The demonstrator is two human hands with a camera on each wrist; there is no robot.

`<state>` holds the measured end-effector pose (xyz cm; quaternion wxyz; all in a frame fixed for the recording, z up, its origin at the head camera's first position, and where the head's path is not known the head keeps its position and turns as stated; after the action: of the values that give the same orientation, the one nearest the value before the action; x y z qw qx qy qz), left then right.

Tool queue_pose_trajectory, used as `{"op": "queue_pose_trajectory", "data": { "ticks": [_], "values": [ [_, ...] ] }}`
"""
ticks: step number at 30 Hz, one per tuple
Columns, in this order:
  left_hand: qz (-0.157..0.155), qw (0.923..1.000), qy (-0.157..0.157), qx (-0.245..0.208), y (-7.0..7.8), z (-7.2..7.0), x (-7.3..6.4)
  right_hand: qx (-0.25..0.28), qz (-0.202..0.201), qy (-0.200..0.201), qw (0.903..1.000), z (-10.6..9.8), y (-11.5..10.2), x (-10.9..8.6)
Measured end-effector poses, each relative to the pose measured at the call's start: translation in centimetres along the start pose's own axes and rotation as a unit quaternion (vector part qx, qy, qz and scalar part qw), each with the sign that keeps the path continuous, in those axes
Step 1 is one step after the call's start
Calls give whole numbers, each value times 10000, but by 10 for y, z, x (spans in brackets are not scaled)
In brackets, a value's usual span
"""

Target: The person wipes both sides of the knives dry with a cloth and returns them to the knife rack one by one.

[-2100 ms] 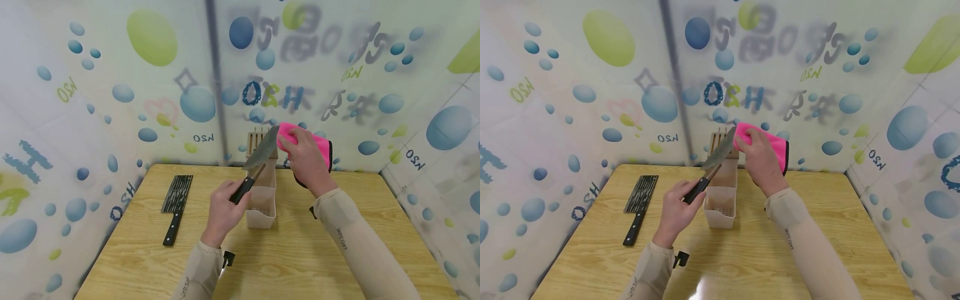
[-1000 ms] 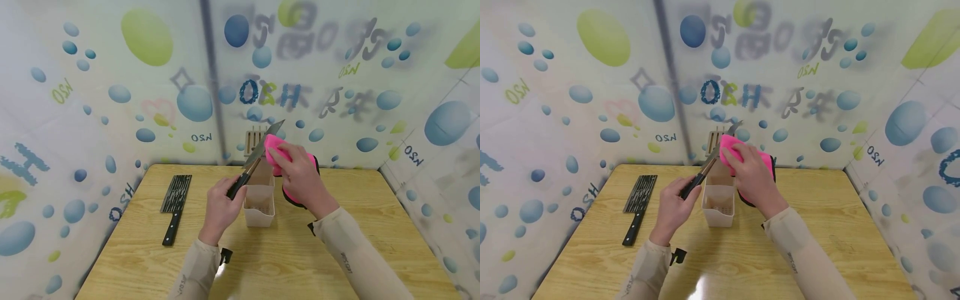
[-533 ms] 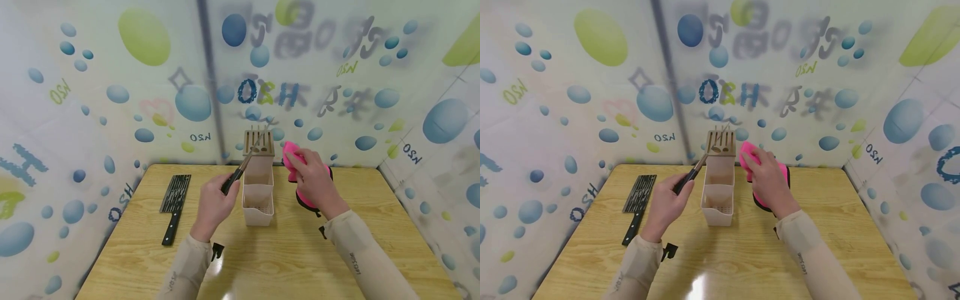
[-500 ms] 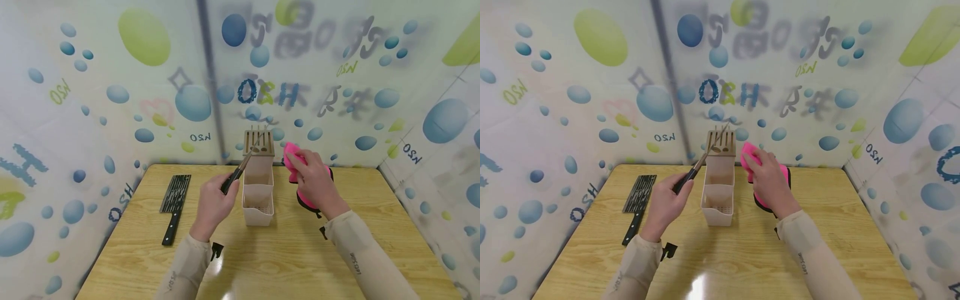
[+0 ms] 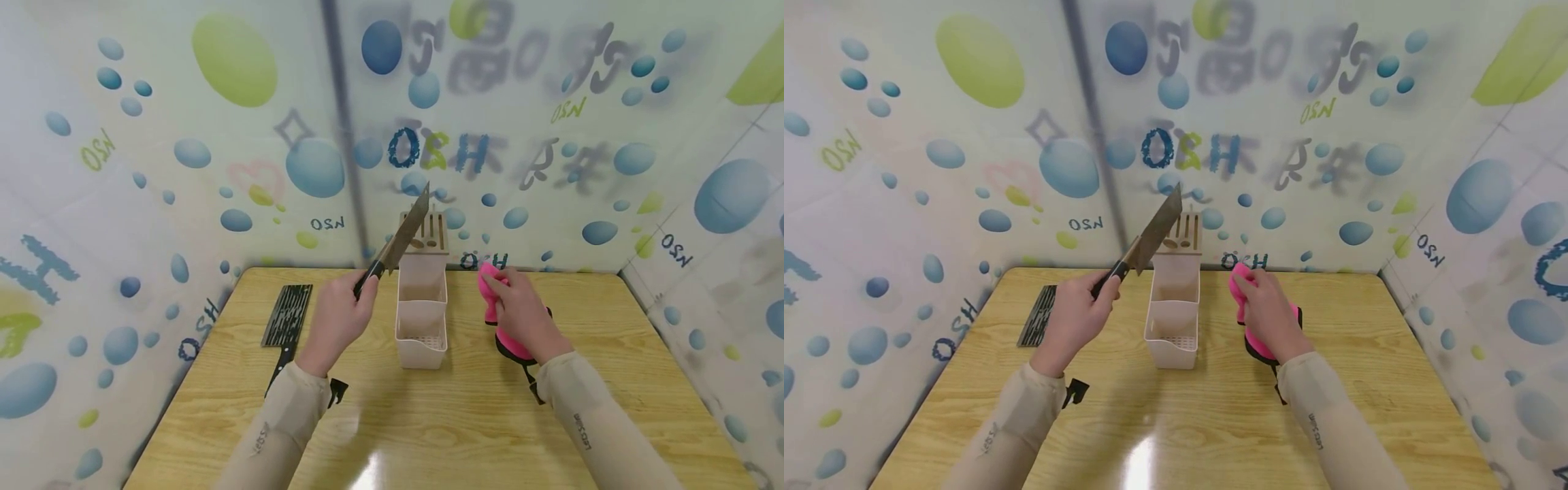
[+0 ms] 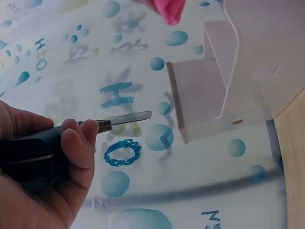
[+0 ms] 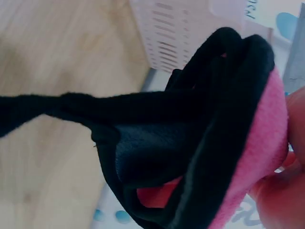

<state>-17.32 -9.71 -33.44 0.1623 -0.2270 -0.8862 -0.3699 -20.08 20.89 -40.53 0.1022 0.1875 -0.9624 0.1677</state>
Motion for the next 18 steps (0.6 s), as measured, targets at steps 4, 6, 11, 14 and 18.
{"op": "queue_pose_trajectory", "data": {
  "ticks": [4, 6, 11, 14, 18],
  "values": [
    [-155, 9996, -203, 150, 1, -8, 5, 22, 171, -286, 9994, 11, 9, -1],
    [-218, 9991, -280, 245, 2, -12, 7, 69, 307, -466, 9984, 16, 12, -1],
    [-136, 9983, -381, 431, 4, -19, 12, 216, 619, -817, 9945, 26, 19, 0],
    [-101, 9975, -474, 512, 6, -22, 16, 276, 709, -934, 9927, 33, 23, -1],
    [-170, 9960, -644, 588, 8, -25, 21, 311, 819, -1118, 9899, 43, 29, 0]
  ]
}}
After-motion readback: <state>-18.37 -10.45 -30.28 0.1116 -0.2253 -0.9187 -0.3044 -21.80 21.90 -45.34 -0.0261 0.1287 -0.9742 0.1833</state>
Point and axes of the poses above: each hand's wrist, its own x-axis towards the middle knuckle, its own z-axis out of the palm, y = z × x, the point moved 2 cm from there along x, towards the middle knuckle, and after that the axes turned 8 degrees about -y, right-handed, at the moved point
